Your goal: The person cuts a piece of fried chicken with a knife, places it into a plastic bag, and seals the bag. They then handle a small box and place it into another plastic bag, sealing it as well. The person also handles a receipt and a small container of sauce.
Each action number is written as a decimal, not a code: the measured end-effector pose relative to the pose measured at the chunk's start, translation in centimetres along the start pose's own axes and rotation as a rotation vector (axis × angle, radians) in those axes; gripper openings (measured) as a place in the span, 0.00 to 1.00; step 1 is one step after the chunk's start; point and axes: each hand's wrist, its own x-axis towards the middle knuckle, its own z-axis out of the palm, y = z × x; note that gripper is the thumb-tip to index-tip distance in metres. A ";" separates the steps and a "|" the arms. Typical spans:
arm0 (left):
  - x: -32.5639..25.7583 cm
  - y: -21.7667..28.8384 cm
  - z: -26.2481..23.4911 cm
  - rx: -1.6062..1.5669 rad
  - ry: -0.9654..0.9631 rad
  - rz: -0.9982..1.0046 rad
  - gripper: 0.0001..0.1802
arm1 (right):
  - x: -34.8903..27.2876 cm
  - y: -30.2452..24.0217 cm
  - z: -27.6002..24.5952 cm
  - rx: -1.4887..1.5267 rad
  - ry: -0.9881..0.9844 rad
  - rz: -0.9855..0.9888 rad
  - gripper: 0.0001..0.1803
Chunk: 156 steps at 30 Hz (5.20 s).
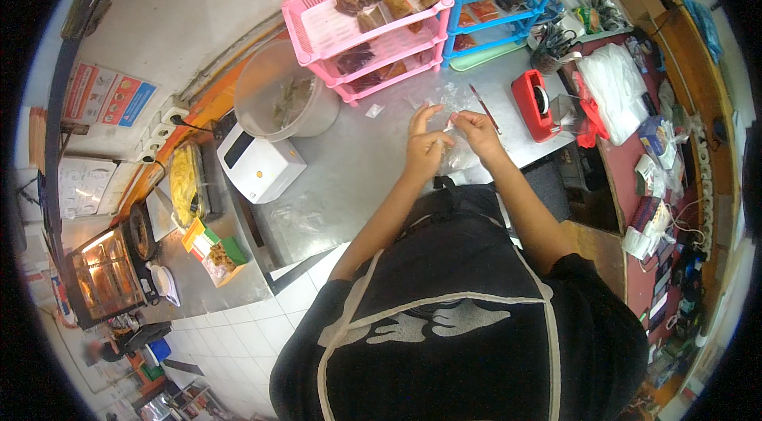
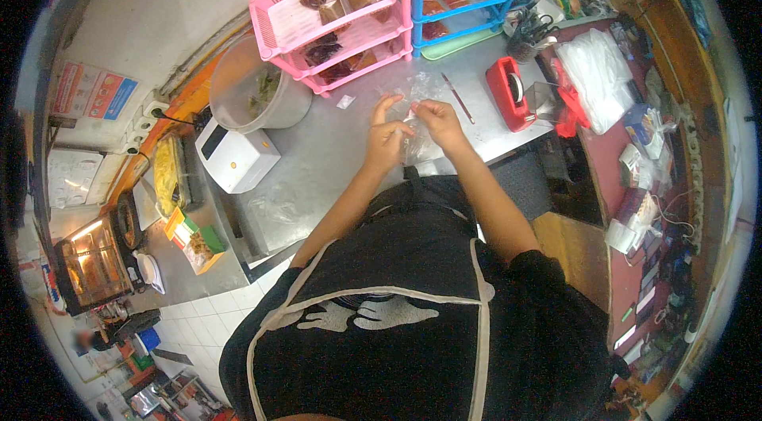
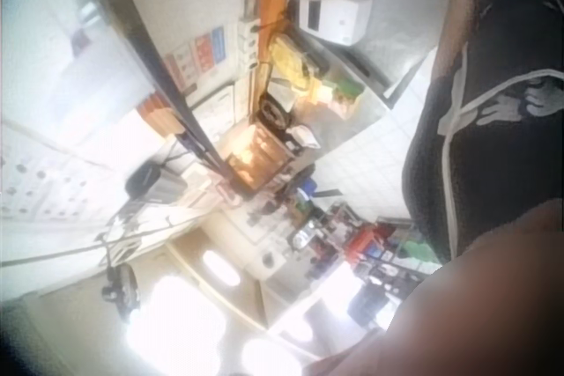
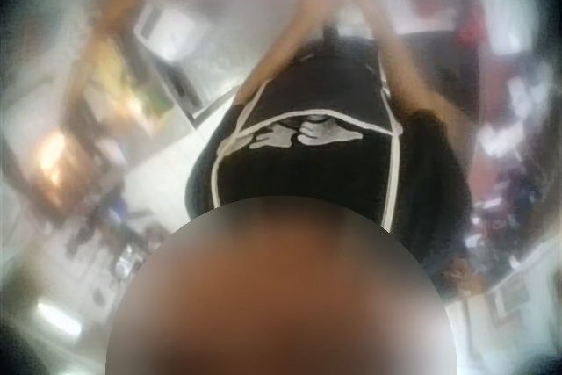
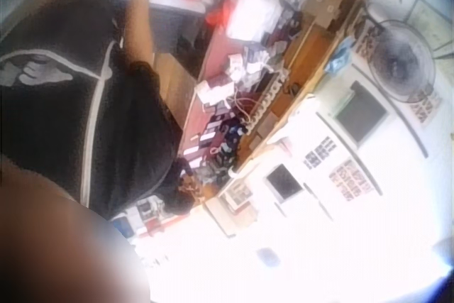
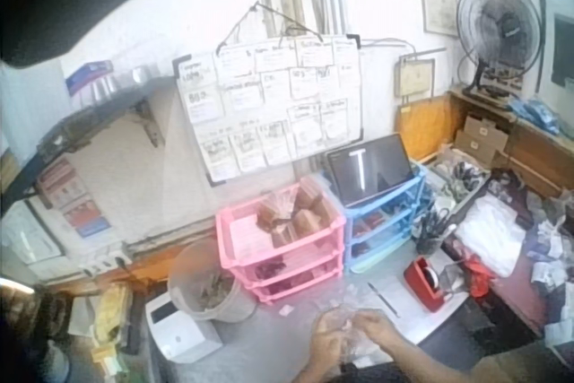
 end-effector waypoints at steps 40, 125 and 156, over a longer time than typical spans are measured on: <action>3.3 -4.1 0.4 0.530 -0.706 0.131 0.26 | -5.2 -3.8 5.2 -0.702 -0.246 -0.343 0.11; -1.9 3.5 -0.7 0.377 -0.343 -0.355 0.10 | 3.1 5.2 -32.2 -1.291 0.252 0.814 0.19; 1.0 2.2 -0.8 0.579 -0.684 -0.106 0.11 | 2.0 1.1 -2.1 -0.738 -0.590 -0.450 0.09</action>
